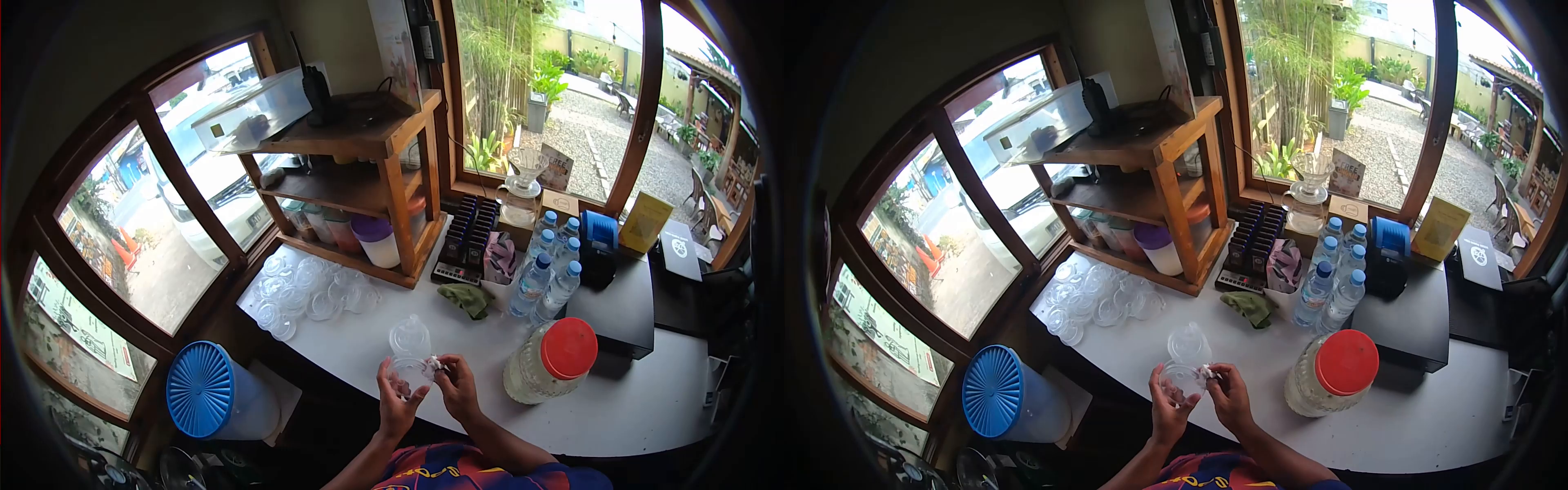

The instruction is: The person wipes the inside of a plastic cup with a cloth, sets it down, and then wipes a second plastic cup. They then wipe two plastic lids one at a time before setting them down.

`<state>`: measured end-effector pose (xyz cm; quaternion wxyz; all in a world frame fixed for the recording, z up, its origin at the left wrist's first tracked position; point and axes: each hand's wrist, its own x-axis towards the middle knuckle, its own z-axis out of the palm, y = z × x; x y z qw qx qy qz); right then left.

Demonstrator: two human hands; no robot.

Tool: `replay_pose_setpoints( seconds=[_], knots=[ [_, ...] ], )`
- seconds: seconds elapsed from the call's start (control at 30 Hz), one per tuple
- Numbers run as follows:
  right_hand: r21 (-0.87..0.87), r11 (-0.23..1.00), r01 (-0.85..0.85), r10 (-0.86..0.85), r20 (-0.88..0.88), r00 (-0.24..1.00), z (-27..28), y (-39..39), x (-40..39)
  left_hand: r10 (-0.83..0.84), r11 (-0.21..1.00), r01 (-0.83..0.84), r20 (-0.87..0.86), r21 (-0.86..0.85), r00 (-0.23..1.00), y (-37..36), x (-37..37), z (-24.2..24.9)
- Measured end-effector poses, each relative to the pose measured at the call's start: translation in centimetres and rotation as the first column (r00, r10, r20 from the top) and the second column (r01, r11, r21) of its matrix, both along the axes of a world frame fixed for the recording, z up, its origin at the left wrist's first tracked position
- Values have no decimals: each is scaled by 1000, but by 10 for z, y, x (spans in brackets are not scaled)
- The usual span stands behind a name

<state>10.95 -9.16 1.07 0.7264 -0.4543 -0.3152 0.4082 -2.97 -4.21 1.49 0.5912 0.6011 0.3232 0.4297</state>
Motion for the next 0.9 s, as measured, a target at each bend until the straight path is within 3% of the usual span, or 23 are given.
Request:
replay_pose_setpoints(
  seconds=[0.07, 0.2, 0.37, 0.47, 0.57, 0.7, 0.73, 0.83, 0.9],
  knots=[
    [1, 1000, -8, 7, 54, 998, -2, -3, 2, 28, 999, -28, -9, -32, 1000, -7, -9, -9],
    [-19, 1000, 8, -6, 96, 995, -6, -5, 0, 43, 960, 20, 218, -280, 975, -4, -24, -11],
    [-69, 997, -30, 35, 61, 998, -12, -4, -3, 135, 961, -78, 204, -265, 970, -9, -32, -8],
    [-10, 999, 31, -30, 111, 993, -2, -6, -12, 192, 958, -137, 209, -252, 959, -14, -29, 2],
    [144, 989, 42, -83, 290, 954, -1, -6, -26, 197, 959, -143, 213, -245, 957, -26, -26, 19],
    [106, 993, 51, -105, 601, 792, 6, -9, -37, 110, 988, -98, 97, -120, 989, -33, -38, 2],
    [133, 985, 113, -174, 673, 719, 16, -12, -41, 110, 981, -87, 133, -171, 985, -40, -41, 8],
    [104, 991, 80, -130, 668, 733, 16, -16, -61, 111, 988, -105, 51, -110, 993, -41, -64, -7],
    [98, 995, 16, -77, 663, 745, 20, -26, -82, 154, 979, -140, 86, -149, 984, -47, -79, -4]
  ],
)
